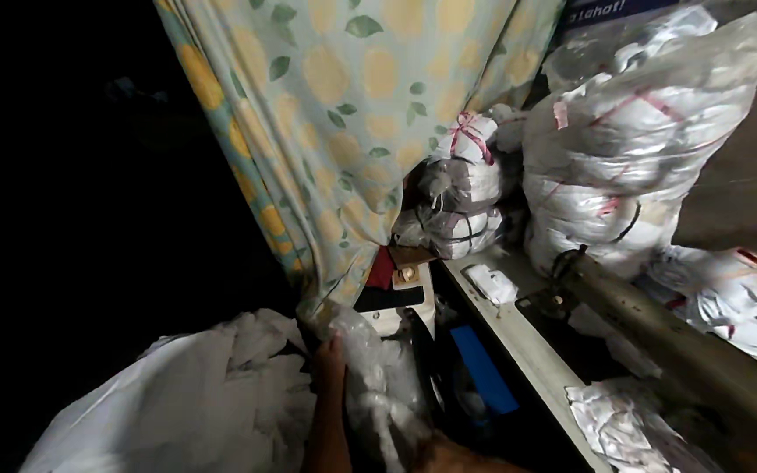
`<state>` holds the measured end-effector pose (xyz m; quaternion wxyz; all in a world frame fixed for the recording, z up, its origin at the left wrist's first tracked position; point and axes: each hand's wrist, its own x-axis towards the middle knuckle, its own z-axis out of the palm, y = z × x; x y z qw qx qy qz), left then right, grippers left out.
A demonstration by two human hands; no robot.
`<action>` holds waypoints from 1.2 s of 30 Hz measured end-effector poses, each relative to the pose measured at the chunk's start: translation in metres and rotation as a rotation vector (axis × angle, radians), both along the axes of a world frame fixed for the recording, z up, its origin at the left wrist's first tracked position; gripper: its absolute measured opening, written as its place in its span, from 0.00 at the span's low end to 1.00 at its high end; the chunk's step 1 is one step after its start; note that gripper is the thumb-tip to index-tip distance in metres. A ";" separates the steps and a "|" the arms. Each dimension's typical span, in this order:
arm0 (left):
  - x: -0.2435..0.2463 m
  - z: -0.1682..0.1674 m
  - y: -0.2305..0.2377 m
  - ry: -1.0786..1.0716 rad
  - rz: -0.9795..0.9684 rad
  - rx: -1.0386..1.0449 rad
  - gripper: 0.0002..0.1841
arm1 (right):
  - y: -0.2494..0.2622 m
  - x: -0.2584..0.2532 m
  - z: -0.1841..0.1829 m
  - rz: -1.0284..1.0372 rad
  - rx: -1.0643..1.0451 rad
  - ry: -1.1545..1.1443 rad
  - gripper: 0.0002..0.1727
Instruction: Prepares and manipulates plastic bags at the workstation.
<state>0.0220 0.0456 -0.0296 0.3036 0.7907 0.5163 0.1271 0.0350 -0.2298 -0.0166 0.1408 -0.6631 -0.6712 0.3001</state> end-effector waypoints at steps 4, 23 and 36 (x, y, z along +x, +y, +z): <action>-0.007 0.007 -0.013 -0.022 -0.371 -0.197 0.23 | -0.003 0.036 0.006 -0.425 -0.303 0.354 0.35; -0.023 -0.031 -0.070 -0.117 -0.523 -0.218 0.25 | 0.068 0.026 -0.034 -0.838 -0.220 0.709 0.31; -0.007 -0.012 -0.063 -0.077 -0.110 -0.194 0.22 | 0.039 0.028 0.043 -0.424 -0.394 0.191 0.26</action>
